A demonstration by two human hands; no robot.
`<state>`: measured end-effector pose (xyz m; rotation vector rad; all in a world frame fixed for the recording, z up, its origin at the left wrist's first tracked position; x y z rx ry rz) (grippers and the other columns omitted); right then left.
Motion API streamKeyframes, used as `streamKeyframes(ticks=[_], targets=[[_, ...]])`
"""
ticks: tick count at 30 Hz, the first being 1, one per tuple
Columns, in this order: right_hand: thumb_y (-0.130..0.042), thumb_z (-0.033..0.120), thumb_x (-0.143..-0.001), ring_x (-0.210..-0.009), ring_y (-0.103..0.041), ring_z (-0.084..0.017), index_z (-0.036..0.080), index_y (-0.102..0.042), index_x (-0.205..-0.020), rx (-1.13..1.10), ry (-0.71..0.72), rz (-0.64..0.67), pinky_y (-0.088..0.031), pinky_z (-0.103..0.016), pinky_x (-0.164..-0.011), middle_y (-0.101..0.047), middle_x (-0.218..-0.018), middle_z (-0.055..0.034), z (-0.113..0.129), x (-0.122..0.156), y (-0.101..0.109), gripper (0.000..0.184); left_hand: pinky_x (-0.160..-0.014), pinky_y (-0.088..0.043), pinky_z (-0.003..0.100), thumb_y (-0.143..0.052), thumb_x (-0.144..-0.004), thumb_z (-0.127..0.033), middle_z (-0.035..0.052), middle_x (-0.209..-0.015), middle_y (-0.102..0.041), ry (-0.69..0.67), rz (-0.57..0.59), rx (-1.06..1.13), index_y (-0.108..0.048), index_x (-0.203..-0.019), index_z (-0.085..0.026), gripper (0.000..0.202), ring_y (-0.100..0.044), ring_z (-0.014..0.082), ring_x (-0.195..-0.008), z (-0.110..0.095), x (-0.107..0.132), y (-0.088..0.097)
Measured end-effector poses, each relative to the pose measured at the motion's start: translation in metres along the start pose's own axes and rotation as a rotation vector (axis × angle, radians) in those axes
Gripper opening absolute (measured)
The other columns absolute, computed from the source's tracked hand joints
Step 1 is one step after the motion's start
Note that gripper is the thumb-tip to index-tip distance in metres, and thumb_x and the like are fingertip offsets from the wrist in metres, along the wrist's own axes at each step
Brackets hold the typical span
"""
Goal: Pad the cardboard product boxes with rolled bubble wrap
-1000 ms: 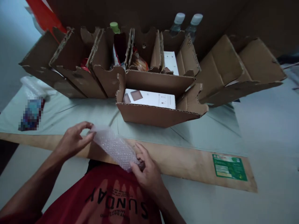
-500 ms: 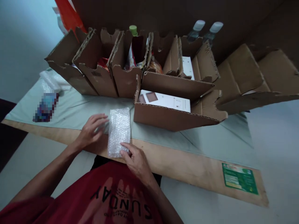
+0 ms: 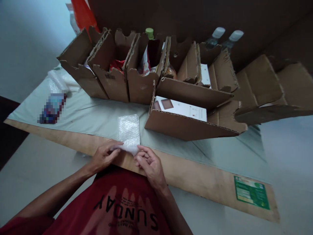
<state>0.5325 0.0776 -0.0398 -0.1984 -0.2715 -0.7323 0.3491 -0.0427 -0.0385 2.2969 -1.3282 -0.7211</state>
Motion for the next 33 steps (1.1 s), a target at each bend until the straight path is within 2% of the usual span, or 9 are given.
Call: streamKeyframes(ticks=[4, 7, 10, 14, 19, 21, 24, 28, 33], targets=[[-0.064, 0.03, -0.096, -0.079, -0.07, -0.017, 0.025, -0.07, -0.116, 0.269, 0.317, -0.146, -0.058, -0.031, -0.074, -0.074, -0.095, -0.0036, 0.021, 0.013, 0.007, 0.022, -0.063, -0.049, 0.027, -0.061, -0.09, -0.031, 0.0026, -0.082, -0.073, 0.371, 0.055, 0.17, -0.072, -0.117, -0.016, 0.033, -0.064, 0.0162, -0.069, 0.011, -0.012, 0.005], [-0.057, 0.017, -0.097, -0.098, -0.07, -0.021, 0.025, -0.07, -0.118, 0.655, 0.644, -0.033, -0.056, -0.037, -0.086, -0.076, -0.106, -0.006, 0.037, 0.013, -0.012, 0.026, -0.055, -0.039, 0.024, -0.061, -0.086, -0.034, -0.0065, -0.061, -0.053, 0.44, 0.088, 0.183, -0.068, -0.127, -0.015, 0.045, -0.047, 0.0119, -0.054, 0.012, -0.023, 0.006], [-0.055, 0.013, -0.096, -0.121, -0.062, -0.028, 0.021, -0.065, -0.13, 1.071, 0.825, 0.047, -0.05, -0.043, -0.094, -0.071, -0.128, -0.0118, 0.034, -0.003, -0.032, 0.036, -0.054, -0.037, 0.024, -0.061, -0.084, -0.032, -0.0078, -0.062, -0.048, 0.438, 0.095, 0.193, -0.066, -0.129, -0.013, 0.049, -0.043, 0.011, -0.054, 0.014, -0.033, 0.005], [-0.058, 0.01, -0.093, -0.123, -0.056, -0.03, 0.018, -0.063, -0.131, 1.361, 0.799, 0.067, -0.045, -0.043, -0.089, -0.068, -0.134, -0.0141, 0.017, -0.031, -0.04, 0.039, -0.056, -0.043, 0.024, -0.06, -0.087, -0.029, -0.0066, -0.064, -0.052, 0.404, 0.13, 0.157, -0.063, -0.131, -0.014, 0.047, -0.048, 0.0116, -0.055, 0.017, -0.034, 0.0], [-0.057, 0.011, -0.095, -0.117, -0.057, -0.029, 0.02, -0.067, -0.118, 1.378, 0.8, 0.115, -0.04, -0.041, -0.089, -0.072, -0.121, -0.0099, 0.02, -0.041, -0.039, 0.027, -0.092, -0.056, 0.041, -0.062, -0.091, -0.023, 0.0126, -0.115, -0.069, 0.0, -0.193, -0.17, -0.06, -0.133, -0.017, 0.042, -0.066, 0.025, -0.106, -0.005, -0.012, 0.013], [-0.055, 0.011, -0.095, -0.111, -0.06, -0.028, 0.019, -0.068, -0.112, 1.341, 0.795, 0.161, -0.041, -0.042, -0.09, -0.074, -0.113, -0.0098, 0.029, -0.039, -0.04, 0.023, -0.105, -0.051, 0.048, -0.063, -0.091, -0.018, 0.0177, -0.134, -0.062, -0.162, -0.178, -0.247, -0.058, -0.135, -0.018, 0.044, -0.058, 0.0299, -0.126, -0.016, -0.001, 0.014], [-0.052, 0.013, -0.097, -0.098, -0.064, -0.025, 0.019, -0.069, -0.111, 1.23, 0.714, 0.238, -0.044, -0.041, -0.088, -0.076, -0.104, -0.0086, 0.038, -0.038, -0.04, 0.022, -0.107, -0.05, 0.051, -0.062, -0.09, -0.012, 0.0172, -0.134, -0.064, -0.275, -0.053, -0.274, -0.059, -0.132, -0.018, 0.043, -0.057, 0.0316, -0.13, -0.023, 0.005, 0.012], [-0.046, 0.02, -0.103, -0.103, -0.068, -0.022, 0.022, -0.069, -0.118, 1.011, 0.538, 0.256, -0.049, -0.039, -0.094, -0.077, -0.111, -0.0061, 0.036, -0.047, -0.034, 0.028, -0.087, -0.058, 0.04, -0.057, -0.095, -0.014, 0.009, -0.101, -0.075, -0.159, 0.005, -0.176, -0.066, -0.12, -0.018, 0.027, -0.07, 0.0228, -0.095, -0.008, -0.007, 0.011], [-0.05, 0.028, -0.103, -0.11, -0.066, -0.026, 0.02, -0.066, -0.123, 1.041, 0.711, -0.108, -0.05, -0.041, -0.092, -0.073, -0.121, -0.0111, 0.039, -0.039, -0.022, 0.027, -0.075, -0.059, 0.031, -0.058, -0.095, -0.018, 0.008, -0.104, -0.076, 0.034, -0.012, -0.065, -0.068, -0.118, -0.018, 0.026, -0.071, 0.0184, -0.085, 0.012, -0.03, 0.008]])
Point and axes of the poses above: each hand's wrist, its own x-axis away from the middle knuckle, its own y-axis out of the back of the hand, z = x × y, the point moved 4 cm from there along -x, towards the middle knuckle
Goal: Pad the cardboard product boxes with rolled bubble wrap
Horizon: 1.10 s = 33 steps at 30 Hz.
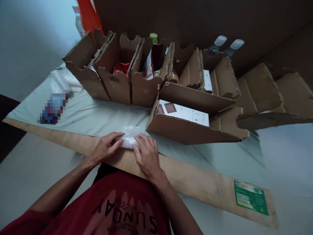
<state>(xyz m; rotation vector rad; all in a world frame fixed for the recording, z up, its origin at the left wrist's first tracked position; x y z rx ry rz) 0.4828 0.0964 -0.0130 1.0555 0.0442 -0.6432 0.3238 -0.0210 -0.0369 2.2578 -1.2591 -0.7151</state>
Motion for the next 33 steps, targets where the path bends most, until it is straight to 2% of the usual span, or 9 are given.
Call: streamKeyframes(ticks=[3, 6, 9, 13, 17, 23, 26, 30, 33], targets=[[-0.056, 0.023, -0.1, -0.112, -0.063, -0.027, 0.018, -0.067, -0.12, 0.128, 0.124, -0.078, -0.047, -0.042, -0.094, -0.072, -0.12, -0.0126, 0.01, 0.009, 0.003, 0.023, -0.079, -0.059, 0.033, -0.059, -0.094, -0.018, 0.0079, -0.105, -0.074, 0.002, 0.0, -0.055, -0.068, -0.119, -0.018, 0.027, -0.069, 0.0193, -0.087, 0.005, -0.009, -0.006], [-0.06, 0.021, -0.097, -0.117, -0.06, -0.028, 0.018, -0.066, -0.125, 0.183, 0.192, 0.038, -0.045, -0.043, -0.097, -0.071, -0.124, -0.0133, 0.012, 0.008, -0.01, 0.028, -0.09, -0.057, 0.04, -0.06, -0.093, -0.019, 0.0095, -0.107, -0.071, -0.015, -0.057, -0.156, -0.069, -0.118, -0.019, 0.026, -0.066, 0.0239, -0.101, 0.006, -0.015, -0.009], [-0.059, 0.019, -0.097, -0.116, -0.061, -0.029, 0.018, -0.066, -0.128, 0.18, 0.136, 0.126, -0.047, -0.043, -0.095, -0.071, -0.125, -0.0133, 0.001, -0.001, -0.026, 0.032, -0.092, -0.056, 0.042, -0.063, -0.092, -0.025, 0.0094, -0.111, -0.068, 0.042, -0.145, -0.128, -0.068, -0.118, -0.02, 0.027, -0.065, 0.024, -0.103, 0.005, -0.012, -0.002], [-0.055, 0.022, -0.1, -0.111, -0.065, -0.027, 0.021, -0.068, -0.127, 0.04, 0.006, 0.093, -0.049, -0.042, -0.093, -0.073, -0.122, -0.011, -0.011, -0.008, -0.027, 0.03, -0.085, -0.057, 0.036, -0.063, -0.093, -0.035, 0.0084, -0.106, -0.069, 0.278, -0.25, 0.195, -0.066, -0.12, -0.017, 0.032, -0.067, 0.0195, -0.093, 0.001, 0.01, 0.015], [-0.054, 0.027, -0.101, -0.107, -0.068, -0.025, 0.023, -0.069, -0.125, -0.128, -0.05, 0.015, -0.05, -0.042, -0.092, -0.075, -0.117, -0.0096, 0.003, 0.003, -0.013, 0.029, -0.089, -0.057, 0.035, -0.076, -0.082, -0.046, 0.0123, -0.118, -0.071, 0.584, -0.191, 0.695, -0.062, -0.129, -0.014, 0.058, -0.07, 0.0212, -0.101, -0.004, 0.034, 0.005], [-0.061, 0.025, -0.097, -0.107, -0.07, -0.023, 0.025, -0.069, -0.119, -0.449, -0.135, 0.087, -0.052, -0.04, -0.097, -0.076, -0.118, -0.0065, 0.026, 0.021, -0.004, 0.024, -0.092, -0.056, 0.033, -0.09, -0.065, -0.048, 0.0128, -0.12, -0.074, 0.658, -0.098, 1.07, -0.043, -0.152, -0.016, 0.103, -0.072, 0.0238, -0.104, -0.018, 0.038, -0.022], [-0.068, 0.027, -0.092, -0.114, -0.067, -0.024, 0.026, -0.071, -0.115, -0.5, -0.216, 0.069, -0.051, -0.042, -0.103, -0.075, -0.12, -0.0062, 0.018, 0.028, 0.002, 0.023, -0.083, -0.057, 0.027, -0.088, -0.07, -0.043, 0.0075, -0.109, -0.075, 0.609, -0.097, 0.988, -0.046, -0.15, -0.018, 0.094, -0.071, 0.019, -0.092, -0.022, 0.04, -0.022], [-0.073, 0.03, -0.086, -0.125, -0.064, -0.026, 0.024, -0.059, -0.14, -0.594, -0.321, 0.054, -0.052, -0.041, -0.106, -0.064, -0.142, -0.0111, 0.003, 0.04, 0.012, 0.056, -0.073, -0.056, 0.024, -0.084, -0.074, -0.038, 0.004, -0.098, -0.075, 0.563, -0.065, 0.828, -0.062, -0.133, -0.018, 0.066, -0.069, 0.0162, -0.079, -0.032, 0.04, -0.026], [-0.07, 0.026, -0.088, -0.111, -0.071, -0.022, 0.024, -0.063, -0.135, -0.693, -0.351, 0.121, -0.057, -0.034, -0.098, -0.073, -0.127, -0.007, 0.0, 0.042, 0.025, 0.048, -0.069, -0.057, 0.025, -0.082, -0.075, -0.036, 0.0039, -0.094, -0.076, 0.51, -0.013, 0.76, -0.068, -0.121, -0.019, 0.051, -0.07, 0.0175, -0.075, -0.045, 0.033, -0.033]])
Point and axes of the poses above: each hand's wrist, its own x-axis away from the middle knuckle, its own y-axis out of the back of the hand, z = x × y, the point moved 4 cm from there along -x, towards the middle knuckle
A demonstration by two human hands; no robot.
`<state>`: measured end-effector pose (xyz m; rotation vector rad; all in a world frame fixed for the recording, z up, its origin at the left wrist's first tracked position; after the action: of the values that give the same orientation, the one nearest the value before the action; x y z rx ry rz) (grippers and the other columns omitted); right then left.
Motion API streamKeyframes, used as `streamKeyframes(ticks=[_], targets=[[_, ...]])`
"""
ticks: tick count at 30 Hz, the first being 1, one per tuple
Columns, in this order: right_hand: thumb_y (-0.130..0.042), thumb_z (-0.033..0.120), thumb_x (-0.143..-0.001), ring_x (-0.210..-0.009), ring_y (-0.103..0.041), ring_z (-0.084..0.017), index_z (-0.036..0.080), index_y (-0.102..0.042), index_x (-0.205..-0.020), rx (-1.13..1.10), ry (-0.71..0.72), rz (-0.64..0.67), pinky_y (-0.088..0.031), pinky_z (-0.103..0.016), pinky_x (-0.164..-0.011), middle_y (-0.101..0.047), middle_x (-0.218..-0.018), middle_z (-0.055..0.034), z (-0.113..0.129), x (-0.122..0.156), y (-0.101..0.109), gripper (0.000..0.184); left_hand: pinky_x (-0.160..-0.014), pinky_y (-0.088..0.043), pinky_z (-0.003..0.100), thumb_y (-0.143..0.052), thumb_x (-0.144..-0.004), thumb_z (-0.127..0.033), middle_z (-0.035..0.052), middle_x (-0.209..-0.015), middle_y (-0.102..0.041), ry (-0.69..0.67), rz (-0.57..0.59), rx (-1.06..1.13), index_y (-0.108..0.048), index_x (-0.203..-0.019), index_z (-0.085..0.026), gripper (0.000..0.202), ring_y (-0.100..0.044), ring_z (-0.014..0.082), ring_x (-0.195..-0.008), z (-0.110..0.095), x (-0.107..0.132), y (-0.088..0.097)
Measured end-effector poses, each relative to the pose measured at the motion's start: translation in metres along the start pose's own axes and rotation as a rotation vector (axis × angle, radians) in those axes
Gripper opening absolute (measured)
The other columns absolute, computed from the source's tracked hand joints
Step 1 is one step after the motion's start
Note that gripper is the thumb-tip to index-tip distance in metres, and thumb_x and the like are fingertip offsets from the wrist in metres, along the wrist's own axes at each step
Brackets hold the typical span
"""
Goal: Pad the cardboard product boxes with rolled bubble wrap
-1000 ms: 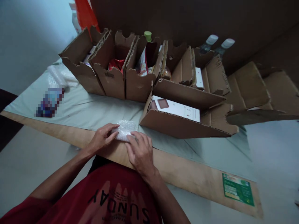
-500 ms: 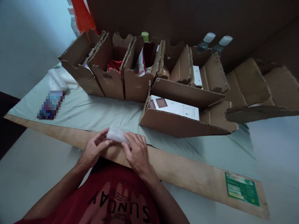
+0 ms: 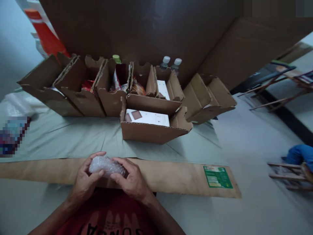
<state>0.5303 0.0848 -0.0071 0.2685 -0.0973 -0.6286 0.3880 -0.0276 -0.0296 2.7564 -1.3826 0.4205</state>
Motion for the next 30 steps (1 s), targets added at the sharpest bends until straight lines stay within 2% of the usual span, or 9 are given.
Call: streamKeyframes(ticks=[4, 7, 10, 13, 16, 20, 22, 25, 30], targets=[[-0.066, 0.026, -0.09, -0.097, -0.074, -0.02, 0.026, -0.071, -0.119, 0.11, 0.047, -0.033, -0.059, -0.031, -0.087, -0.078, -0.109, -0.0028, 0.037, 0.003, 0.048, 0.029, -0.088, -0.06, 0.033, -0.08, -0.082, -0.044, 0.0094, -0.122, -0.074, -0.23, 0.134, 0.005, -0.062, -0.134, -0.026, 0.058, -0.073, 0.0252, -0.105, -0.016, -0.011, -0.017], [-0.066, 0.034, -0.093, -0.093, -0.074, -0.021, 0.03, -0.071, -0.12, 0.269, 0.116, -0.242, -0.06, -0.033, -0.08, -0.078, -0.109, -0.0031, 0.075, 0.003, 0.116, 0.028, -0.103, -0.055, 0.042, -0.068, -0.091, -0.052, 0.0123, -0.141, -0.064, -0.421, 0.181, -0.038, -0.048, -0.15, -0.03, 0.067, -0.065, 0.0284, -0.123, -0.026, -0.024, -0.017], [-0.066, 0.041, -0.092, -0.095, -0.072, -0.023, 0.028, -0.071, -0.122, 0.503, 0.166, -0.572, -0.058, -0.036, -0.079, -0.076, -0.114, -0.0065, 0.109, -0.003, 0.189, 0.034, -0.103, -0.054, 0.044, -0.063, -0.096, -0.037, 0.0122, -0.144, -0.061, -0.513, 0.12, -0.274, -0.044, -0.153, -0.032, 0.06, -0.064, 0.0274, -0.122, -0.037, -0.037, -0.017], [-0.062, 0.038, -0.092, -0.087, -0.071, -0.023, 0.024, -0.073, -0.121, 0.892, 0.053, -0.576, -0.052, -0.036, -0.076, -0.078, -0.105, -0.0085, 0.124, -0.027, 0.228, 0.034, -0.108, -0.05, 0.049, -0.063, -0.094, -0.021, 0.0116, -0.148, -0.056, -0.761, 0.047, -0.546, -0.044, -0.152, -0.033, 0.062, -0.058, 0.0296, -0.131, -0.063, -0.046, -0.031], [-0.058, 0.033, -0.093, -0.082, -0.071, -0.026, 0.024, -0.074, -0.12, 1.341, -0.212, -0.366, -0.046, -0.037, -0.07, -0.078, -0.095, -0.0102, 0.124, -0.055, 0.231, 0.032, -0.115, -0.042, 0.056, -0.065, -0.09, -0.015, 0.0141, -0.152, -0.052, -1.068, 0.043, -0.729, -0.04, -0.155, -0.029, 0.07, -0.045, 0.0353, -0.146, -0.097, -0.053, -0.057], [-0.056, 0.029, -0.094, -0.075, -0.071, -0.026, 0.02, -0.077, -0.097, 1.626, -0.435, -0.063, -0.041, -0.033, -0.064, -0.075, -0.078, -0.0108, 0.125, -0.084, 0.213, 0.023, -0.116, -0.037, 0.061, -0.066, -0.089, -0.019, 0.0153, -0.147, -0.059, -1.221, 0.13, -0.924, -0.046, -0.149, -0.024, 0.063, -0.042, 0.0402, -0.148, -0.13, -0.075, -0.086], [-0.058, 0.025, -0.092, -0.068, -0.07, -0.024, 0.018, -0.074, -0.079, 1.651, -0.468, 0.023, -0.041, -0.033, -0.063, -0.07, -0.068, -0.0093, 0.129, -0.096, 0.209, 0.022, -0.115, -0.037, 0.062, -0.064, -0.089, -0.02, 0.0137, -0.134, -0.068, -1.243, 0.197, -1.005, -0.059, -0.135, -0.022, 0.046, -0.052, 0.0387, -0.139, -0.14, -0.084, -0.096], [-0.061, 0.02, -0.088, -0.058, -0.065, -0.021, 0.018, -0.065, -0.06, 1.641, -0.475, 0.109, -0.04, -0.033, -0.06, -0.065, -0.06, -0.0072, 0.137, -0.107, 0.213, 0.028, -0.11, -0.042, 0.06, -0.061, -0.091, -0.024, 0.0088, -0.096, -0.076, -1.238, 0.246, -1.091, -0.071, -0.102, -0.02, 0.015, -0.07, 0.0303, -0.102, -0.147, -0.092, -0.103], [-0.056, 0.024, -0.094, -0.064, -0.067, -0.019, 0.017, -0.069, -0.067, 1.721, -0.566, 0.193, -0.037, -0.032, -0.06, -0.069, -0.068, -0.0096, 0.135, -0.113, 0.224, 0.031, -0.096, -0.05, 0.056, -0.058, -0.092, -0.028, 0.0086, -0.086, -0.075, -1.245, 0.238, -1.16, -0.067, -0.081, -0.019, 0.017, -0.066, 0.0253, -0.08, -0.152, -0.091, -0.104]])
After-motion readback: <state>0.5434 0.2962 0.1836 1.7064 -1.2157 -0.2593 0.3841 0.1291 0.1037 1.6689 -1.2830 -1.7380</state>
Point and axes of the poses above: each hand's wrist, its own x-axis away from the middle knuckle, its own y-axis out of the back of the hand, z = x × y, the point moved 4 cm from there along -x, towards the middle knuckle
